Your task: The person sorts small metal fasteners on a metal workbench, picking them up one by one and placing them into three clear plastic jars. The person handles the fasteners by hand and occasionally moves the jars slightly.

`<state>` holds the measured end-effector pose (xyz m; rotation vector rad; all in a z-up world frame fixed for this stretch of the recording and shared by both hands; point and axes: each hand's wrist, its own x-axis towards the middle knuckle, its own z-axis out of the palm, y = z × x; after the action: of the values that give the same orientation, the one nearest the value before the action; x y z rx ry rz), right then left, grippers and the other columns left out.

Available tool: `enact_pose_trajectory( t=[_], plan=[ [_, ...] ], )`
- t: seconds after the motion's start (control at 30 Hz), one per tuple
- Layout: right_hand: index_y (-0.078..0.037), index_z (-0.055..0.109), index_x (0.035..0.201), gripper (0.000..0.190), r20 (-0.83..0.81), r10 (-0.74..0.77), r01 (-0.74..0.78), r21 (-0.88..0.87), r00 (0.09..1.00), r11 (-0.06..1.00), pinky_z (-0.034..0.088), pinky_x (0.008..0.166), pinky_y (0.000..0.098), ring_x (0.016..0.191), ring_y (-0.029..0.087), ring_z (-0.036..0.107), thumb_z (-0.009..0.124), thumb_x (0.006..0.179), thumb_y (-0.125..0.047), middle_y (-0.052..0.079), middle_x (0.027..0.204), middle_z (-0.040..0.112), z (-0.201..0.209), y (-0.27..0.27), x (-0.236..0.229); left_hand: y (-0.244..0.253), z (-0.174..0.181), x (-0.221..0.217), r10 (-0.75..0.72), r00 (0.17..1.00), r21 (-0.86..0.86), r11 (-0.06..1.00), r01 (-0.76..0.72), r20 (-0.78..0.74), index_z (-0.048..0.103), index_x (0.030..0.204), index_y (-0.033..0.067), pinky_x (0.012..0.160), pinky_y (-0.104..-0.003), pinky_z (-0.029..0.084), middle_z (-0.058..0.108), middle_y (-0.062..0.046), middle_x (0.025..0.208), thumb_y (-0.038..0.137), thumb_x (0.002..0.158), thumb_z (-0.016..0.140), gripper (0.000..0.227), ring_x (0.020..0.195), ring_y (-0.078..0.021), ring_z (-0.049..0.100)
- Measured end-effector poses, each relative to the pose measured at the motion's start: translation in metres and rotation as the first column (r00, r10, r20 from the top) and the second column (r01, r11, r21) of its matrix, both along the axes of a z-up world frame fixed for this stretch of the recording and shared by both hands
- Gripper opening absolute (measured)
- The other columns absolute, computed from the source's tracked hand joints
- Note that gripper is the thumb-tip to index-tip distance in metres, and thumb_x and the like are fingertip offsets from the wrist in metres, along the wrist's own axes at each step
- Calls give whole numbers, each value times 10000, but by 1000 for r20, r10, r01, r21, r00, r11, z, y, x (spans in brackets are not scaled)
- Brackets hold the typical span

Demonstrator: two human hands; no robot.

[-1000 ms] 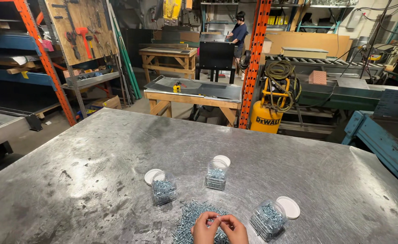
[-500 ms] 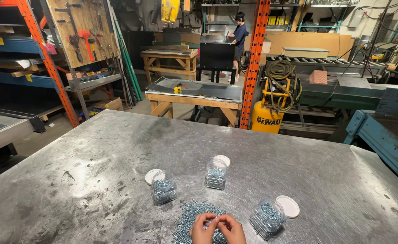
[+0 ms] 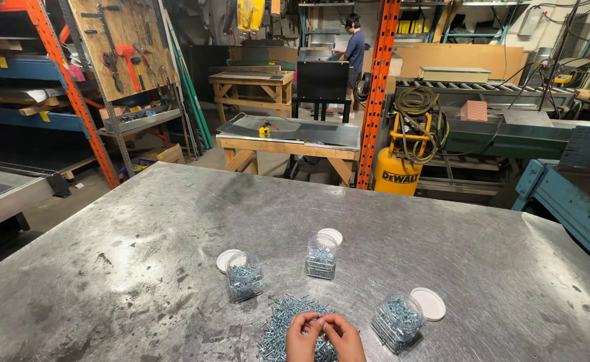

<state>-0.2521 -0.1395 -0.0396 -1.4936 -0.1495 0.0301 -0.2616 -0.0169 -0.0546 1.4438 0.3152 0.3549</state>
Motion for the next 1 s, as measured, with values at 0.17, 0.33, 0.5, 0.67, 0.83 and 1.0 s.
enact_pose_trajectory(
  t=[0.17, 0.33, 0.5, 0.67, 0.83, 1.0],
  plan=[
    [4, 754, 990, 140, 26, 5, -8, 127, 1000, 992, 547, 644, 293, 832, 185, 764, 702, 919, -106, 154, 932, 862, -2, 5, 9, 1, 36, -8, -17, 999, 67, 998, 15, 35, 855, 921, 163, 766, -224, 541, 670, 27, 887, 189, 777, 845, 147, 755, -91, 600],
    [-28, 767, 991, 124, 1, -12, 11, 97, 1000, 995, 547, 678, 288, 806, 161, 751, 702, 921, -106, 113, 887, 853, 6, 4, 9, 1, 22, 3, -24, 997, 15, 1000, 22, 79, 857, 924, 132, 762, -231, 562, 656, 10, 911, 146, 778, 855, 147, 777, -96, 618],
    [-104, 845, 892, 87, 35, -178, 181, -188, 983, 965, 574, 681, 216, 669, 104, 776, 776, 868, -152, 18, 728, 820, 53, 13, -14, -8, -21, 23, 42, 995, -614, 789, 21, 88, 776, 1079, -74, 787, -377, 546, 798, -190, 1121, 28, 812, 807, 287, 972, -275, 703],
    [-201, 838, 893, 93, 71, -179, 193, -387, 981, 902, 527, 675, 198, 634, 48, 717, 756, 880, -241, -60, 680, 784, 72, 12, -26, -10, 11, 2, -89, 980, -604, 796, -37, -178, 828, 1099, 191, 749, -309, 252, 759, 51, 926, 303, 816, 839, 304, 816, -131, 603],
    [-191, 843, 915, 112, 35, -186, 185, -391, 982, 902, 527, 671, 202, 641, 53, 683, 750, 894, -248, -49, 676, 777, 77, 12, -30, -11, 11, 2, -93, 977, -617, 786, -46, -192, 835, 1074, 199, 817, -322, 257, 748, 62, 933, 295, 813, 848, 278, 832, -135, 569],
    [-125, 842, 950, 138, 36, -177, 180, -249, 984, 952, 548, 699, 223, 675, 94, 733, 726, 909, -188, 17, 695, 772, 64, 10, -27, -12, -10, 18, 8, 998, -638, 770, 30, 57, 769, 1086, -97, 925, -376, 545, 802, -217, 1099, -36, 793, 819, 303, 1017, -270, 694]
  ],
)
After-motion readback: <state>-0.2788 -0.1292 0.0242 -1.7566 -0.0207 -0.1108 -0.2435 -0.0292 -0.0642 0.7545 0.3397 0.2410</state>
